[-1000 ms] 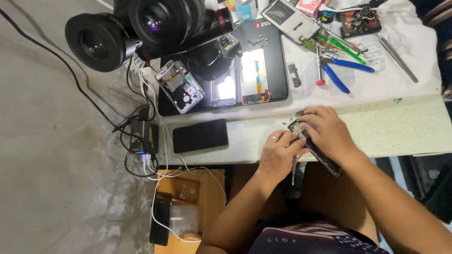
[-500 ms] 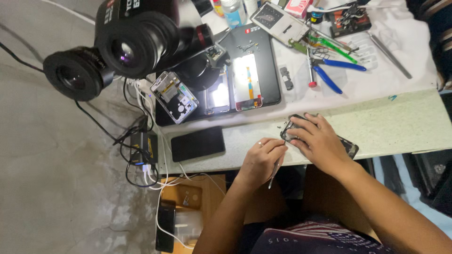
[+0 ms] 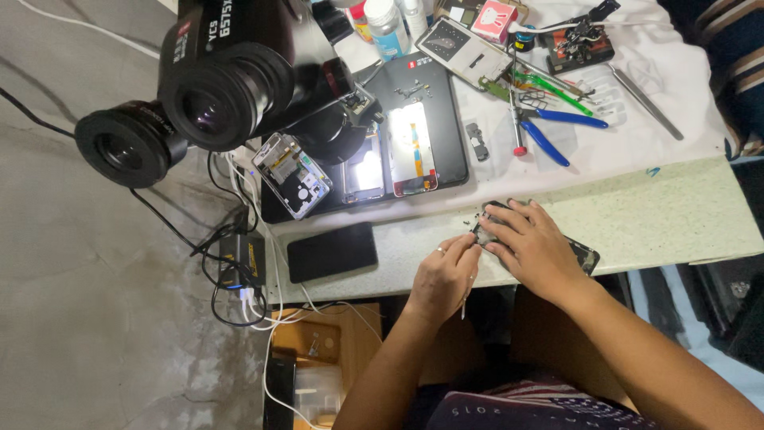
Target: The person uses a metal spudger to scrape adhesive residue from the back cover of a disassembled smartphone. They then use a green toothbrush to sweep debris from the cover and the work surface. The person continues scraping the cover with the spudger.
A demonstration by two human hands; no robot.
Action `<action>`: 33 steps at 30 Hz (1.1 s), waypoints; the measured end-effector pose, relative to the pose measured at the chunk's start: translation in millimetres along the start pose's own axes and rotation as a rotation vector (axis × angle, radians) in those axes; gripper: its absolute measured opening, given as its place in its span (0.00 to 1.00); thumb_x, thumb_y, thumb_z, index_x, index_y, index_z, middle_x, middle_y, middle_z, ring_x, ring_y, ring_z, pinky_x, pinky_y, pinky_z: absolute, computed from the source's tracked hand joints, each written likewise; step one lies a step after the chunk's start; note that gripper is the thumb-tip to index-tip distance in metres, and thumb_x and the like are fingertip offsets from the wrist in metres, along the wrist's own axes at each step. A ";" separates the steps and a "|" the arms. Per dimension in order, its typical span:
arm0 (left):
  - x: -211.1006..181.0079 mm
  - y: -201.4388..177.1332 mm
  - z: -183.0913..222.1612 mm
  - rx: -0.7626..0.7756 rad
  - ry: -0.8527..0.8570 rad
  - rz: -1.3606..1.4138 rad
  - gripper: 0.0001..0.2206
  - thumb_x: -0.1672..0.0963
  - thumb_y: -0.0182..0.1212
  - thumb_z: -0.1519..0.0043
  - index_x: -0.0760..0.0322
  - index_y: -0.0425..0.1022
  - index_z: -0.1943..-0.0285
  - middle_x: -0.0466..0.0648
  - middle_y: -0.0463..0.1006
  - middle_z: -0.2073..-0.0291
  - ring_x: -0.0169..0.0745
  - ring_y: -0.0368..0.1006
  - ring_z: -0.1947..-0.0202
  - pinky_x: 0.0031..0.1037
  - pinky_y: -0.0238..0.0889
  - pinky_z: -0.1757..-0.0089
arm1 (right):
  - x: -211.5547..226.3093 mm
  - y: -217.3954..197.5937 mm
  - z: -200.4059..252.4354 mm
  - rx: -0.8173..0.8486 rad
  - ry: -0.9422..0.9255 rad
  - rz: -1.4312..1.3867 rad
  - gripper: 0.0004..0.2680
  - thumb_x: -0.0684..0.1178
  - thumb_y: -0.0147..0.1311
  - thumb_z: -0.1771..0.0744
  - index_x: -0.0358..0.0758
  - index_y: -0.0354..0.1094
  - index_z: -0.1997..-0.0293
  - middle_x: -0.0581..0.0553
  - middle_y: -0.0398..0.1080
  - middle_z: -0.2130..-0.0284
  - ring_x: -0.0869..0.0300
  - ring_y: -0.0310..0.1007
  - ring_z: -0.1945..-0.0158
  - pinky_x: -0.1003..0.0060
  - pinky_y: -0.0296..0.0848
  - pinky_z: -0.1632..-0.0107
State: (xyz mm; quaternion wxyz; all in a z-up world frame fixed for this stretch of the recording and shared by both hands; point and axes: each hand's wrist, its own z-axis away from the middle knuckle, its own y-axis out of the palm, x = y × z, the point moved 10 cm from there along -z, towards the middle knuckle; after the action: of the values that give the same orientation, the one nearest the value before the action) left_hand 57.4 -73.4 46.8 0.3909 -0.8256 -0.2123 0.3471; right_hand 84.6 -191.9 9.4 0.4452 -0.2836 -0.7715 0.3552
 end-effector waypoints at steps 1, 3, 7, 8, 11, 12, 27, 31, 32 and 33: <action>0.6 -0.4 0.1 0.000 0.002 0.000 0.09 0.64 0.62 0.41 0.76 0.77 0.52 0.62 0.80 0.51 0.57 0.78 0.48 0.36 0.73 0.49 | -0.1 -0.1 -0.9 -0.003 0.004 -0.001 0.16 0.52 0.59 0.36 0.48 0.72 0.42 0.50 0.69 0.39 0.46 0.63 0.34 0.48 0.57 0.31; -1.1 -1.7 1.6 -0.002 0.002 0.004 0.10 0.64 0.62 0.42 0.76 0.77 0.52 0.61 0.79 0.51 0.57 0.77 0.48 0.37 0.73 0.49 | 0.8 -0.9 -0.1 -0.002 0.010 -0.003 0.16 0.52 0.59 0.36 0.48 0.72 0.42 0.51 0.69 0.40 0.46 0.63 0.34 0.47 0.57 0.31; -1.9 -4.8 1.1 0.000 -0.003 0.019 0.11 0.64 0.62 0.43 0.76 0.76 0.52 0.61 0.78 0.50 0.58 0.77 0.48 0.37 0.73 0.49 | 2.4 -2.3 -0.6 -0.006 0.004 0.004 0.15 0.52 0.59 0.36 0.47 0.74 0.44 0.50 0.69 0.40 0.46 0.63 0.35 0.47 0.58 0.31; -1.5 -4.6 1.3 0.000 -0.009 0.027 0.11 0.64 0.62 0.44 0.76 0.76 0.52 0.61 0.78 0.51 0.58 0.77 0.48 0.37 0.73 0.49 | 2.4 -2.7 -0.2 -0.014 0.003 -0.002 0.14 0.52 0.59 0.36 0.47 0.74 0.45 0.50 0.69 0.40 0.46 0.63 0.35 0.47 0.58 0.31; 0.0 -1.8 1.5 -0.005 -0.016 0.023 0.10 0.65 0.61 0.44 0.75 0.75 0.53 0.61 0.79 0.50 0.58 0.77 0.48 0.37 0.73 0.50 | 0.1 -2.3 0.4 -0.020 0.008 -0.013 0.13 0.52 0.60 0.36 0.48 0.74 0.46 0.51 0.69 0.40 0.46 0.64 0.35 0.47 0.58 0.31; 0.5 -0.7 2.9 -0.006 -0.018 0.017 0.10 0.65 0.61 0.44 0.75 0.75 0.54 0.61 0.79 0.50 0.58 0.77 0.48 0.37 0.73 0.50 | -0.3 -1.4 1.2 -0.018 0.011 -0.018 0.13 0.52 0.60 0.36 0.48 0.75 0.47 0.51 0.69 0.40 0.46 0.64 0.35 0.47 0.58 0.31; -6.0 4.5 0.7 -0.041 0.042 -0.105 0.07 0.63 0.60 0.41 0.74 0.73 0.55 0.61 0.78 0.53 0.55 0.77 0.52 0.36 0.73 0.51 | 2.3 2.1 1.6 -0.003 0.010 0.051 0.14 0.50 0.60 0.36 0.49 0.75 0.45 0.50 0.70 0.40 0.45 0.64 0.36 0.46 0.59 0.32; -5.2 13.2 -9.7 -0.008 0.035 -0.118 0.09 0.63 0.60 0.42 0.74 0.74 0.54 0.59 0.78 0.53 0.55 0.76 0.51 0.36 0.72 0.52 | 1.6 2.6 1.5 -0.004 0.013 0.066 0.14 0.49 0.60 0.37 0.49 0.75 0.45 0.50 0.70 0.40 0.46 0.64 0.36 0.48 0.59 0.32; -4.9 13.0 -11.5 -0.009 0.036 -0.116 0.09 0.63 0.59 0.42 0.74 0.73 0.54 0.59 0.78 0.53 0.54 0.76 0.52 0.36 0.72 0.51 | 2.2 1.3 1.3 -0.009 0.014 0.063 0.14 0.50 0.60 0.37 0.49 0.75 0.45 0.51 0.70 0.41 0.46 0.64 0.36 0.48 0.59 0.32; -5.1 13.0 -13.0 -0.009 0.036 -0.113 0.09 0.63 0.59 0.42 0.74 0.73 0.54 0.59 0.78 0.53 0.54 0.76 0.52 0.36 0.72 0.51 | 2.8 0.0 1.0 -0.014 0.015 0.060 0.14 0.50 0.60 0.37 0.49 0.75 0.45 0.51 0.70 0.41 0.46 0.65 0.36 0.48 0.59 0.32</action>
State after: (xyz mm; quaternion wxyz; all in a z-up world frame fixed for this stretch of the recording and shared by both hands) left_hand 64.6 -90.9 44.5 0.4099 -0.8201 -0.2533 0.3085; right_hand 82.4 -190.1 10.4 0.4381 -0.3121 -0.7619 0.3608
